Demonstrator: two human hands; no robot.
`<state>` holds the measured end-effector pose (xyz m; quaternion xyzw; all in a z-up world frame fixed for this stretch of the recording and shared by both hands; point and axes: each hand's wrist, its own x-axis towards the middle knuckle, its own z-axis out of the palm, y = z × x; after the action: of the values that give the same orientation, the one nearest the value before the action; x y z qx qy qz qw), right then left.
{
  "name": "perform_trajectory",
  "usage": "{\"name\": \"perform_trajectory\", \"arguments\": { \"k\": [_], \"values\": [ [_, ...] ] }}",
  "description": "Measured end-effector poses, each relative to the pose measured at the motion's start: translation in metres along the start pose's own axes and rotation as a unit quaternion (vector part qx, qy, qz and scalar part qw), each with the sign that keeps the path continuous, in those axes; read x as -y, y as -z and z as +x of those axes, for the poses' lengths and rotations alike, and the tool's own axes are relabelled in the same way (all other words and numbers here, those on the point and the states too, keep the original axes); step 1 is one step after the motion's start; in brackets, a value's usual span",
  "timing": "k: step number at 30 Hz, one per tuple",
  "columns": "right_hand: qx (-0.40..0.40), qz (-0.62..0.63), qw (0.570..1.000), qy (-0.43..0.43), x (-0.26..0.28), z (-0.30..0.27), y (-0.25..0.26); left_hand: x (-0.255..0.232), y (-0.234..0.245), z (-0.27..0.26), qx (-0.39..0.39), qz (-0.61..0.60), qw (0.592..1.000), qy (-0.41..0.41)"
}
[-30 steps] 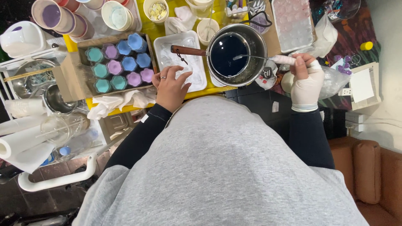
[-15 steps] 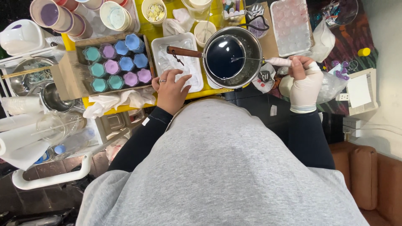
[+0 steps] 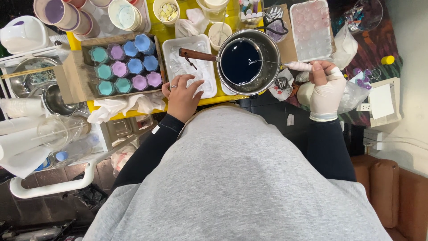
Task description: Preparing candle molds by inserting wicks and positioning them with holders.
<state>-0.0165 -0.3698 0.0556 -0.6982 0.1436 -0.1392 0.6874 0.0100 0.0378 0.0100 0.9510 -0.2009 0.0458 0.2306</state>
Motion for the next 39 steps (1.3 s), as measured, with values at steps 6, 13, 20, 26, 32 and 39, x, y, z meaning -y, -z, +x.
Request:
{"name": "perform_trajectory", "arguments": {
  "k": [6,13,20,26,32,39],
  "values": [
    [-0.011,-0.023,1.0,-0.01,0.0,0.003,0.002,0.002,-0.004,0.0,-0.003,-0.006,1.0,0.001],
    [-0.016,-0.005,1.0,-0.012,0.004,0.004,0.001,0.002,0.0,0.004,-0.009,-0.007,1.0,-0.005],
    [-0.023,0.055,0.998,-0.011,-0.001,0.004,0.001,0.006,-0.002,0.004,-0.017,-0.011,1.0,-0.008],
    [-0.009,0.055,0.998,-0.007,0.003,0.0,-0.001,0.007,0.004,0.003,-0.007,-0.01,1.0,-0.013],
    [-0.033,0.047,0.998,-0.019,0.005,0.001,-0.003,0.008,0.005,0.001,0.001,-0.023,1.0,-0.005],
    [-0.023,0.07,0.997,-0.012,0.005,-0.002,-0.004,0.009,0.005,-0.002,-0.003,-0.015,1.0,-0.008]
  ]
}}
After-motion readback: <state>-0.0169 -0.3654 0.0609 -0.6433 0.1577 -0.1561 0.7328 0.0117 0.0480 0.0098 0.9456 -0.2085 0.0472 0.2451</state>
